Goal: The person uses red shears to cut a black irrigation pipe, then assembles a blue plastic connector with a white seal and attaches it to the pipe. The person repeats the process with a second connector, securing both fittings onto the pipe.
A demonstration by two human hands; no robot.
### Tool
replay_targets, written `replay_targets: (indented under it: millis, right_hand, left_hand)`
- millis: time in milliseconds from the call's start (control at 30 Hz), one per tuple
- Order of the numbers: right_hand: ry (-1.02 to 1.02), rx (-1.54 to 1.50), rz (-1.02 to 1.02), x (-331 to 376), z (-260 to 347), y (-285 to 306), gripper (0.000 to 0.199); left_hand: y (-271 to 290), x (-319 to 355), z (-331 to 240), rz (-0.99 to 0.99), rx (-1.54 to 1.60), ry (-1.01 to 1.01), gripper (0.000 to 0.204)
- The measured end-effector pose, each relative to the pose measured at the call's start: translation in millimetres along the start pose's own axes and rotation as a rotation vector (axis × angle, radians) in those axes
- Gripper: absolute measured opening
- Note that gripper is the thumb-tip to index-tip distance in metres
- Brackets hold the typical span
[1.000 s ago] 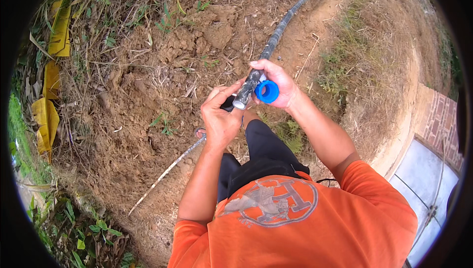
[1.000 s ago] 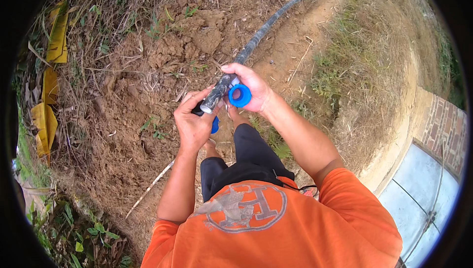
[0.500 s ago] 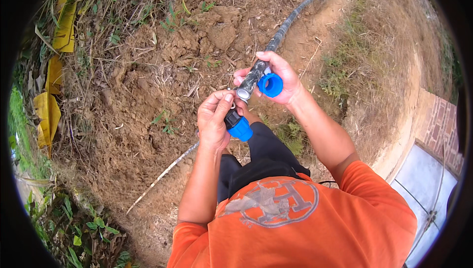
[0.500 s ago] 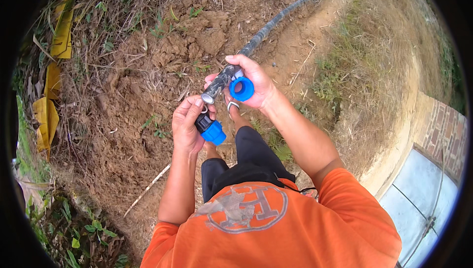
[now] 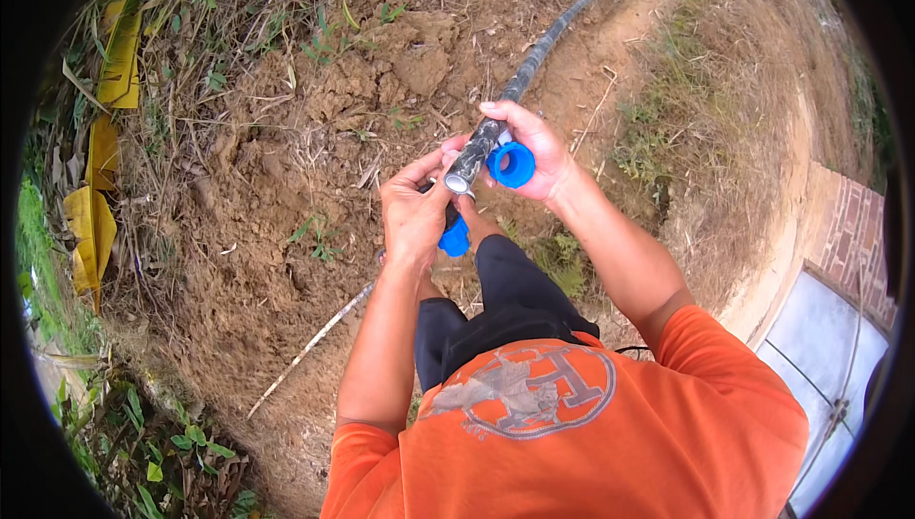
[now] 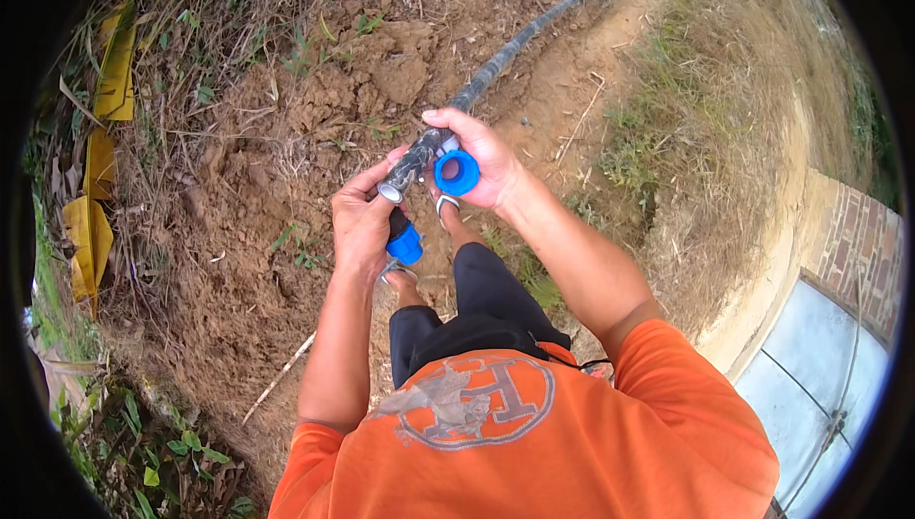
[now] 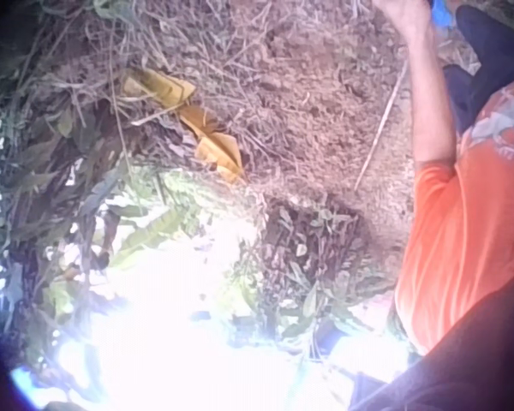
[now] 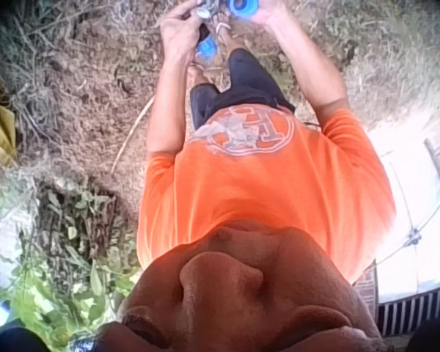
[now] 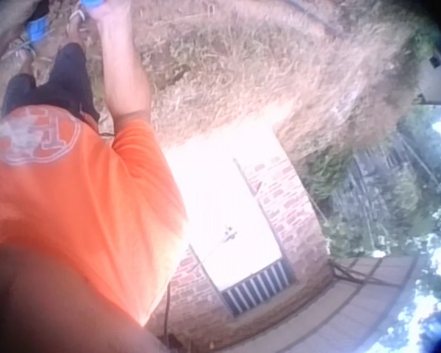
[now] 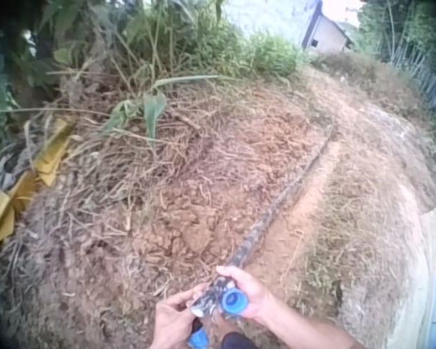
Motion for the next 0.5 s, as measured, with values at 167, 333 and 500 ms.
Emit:
replay_targets:
  millis: [167,333,500]
  right_hand:
    - [0.033,0.039,0.029,-0.6,1.6,5.5,0.049]
    - [0.021,0.039,0.014,-2.7,-1.0,4.8,0.044]
    - [0.033,-0.062,0.004,-3.3,1.2,-0.9,0.033]
  left_hand:
    - [-0.8,4.2,-7.1,-0.041,-0.140,-0.188,0.027]
    - [9.9,10.5,-8.4,-0.046,-0.210,-0.319,0.027]
    - [25.7,16.3,-8.3,-0.091,0.040,-0.282,0.033]
Point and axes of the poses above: each hand's wrist, its own x-axis away from the middle knuckle, its own y-axis out of the back of the hand, z = x × y, the point moved 7 cm from there along -x, towards the middle knuckle, and after that the axes turned 12 degrees about -z, right-handed, at the moved point
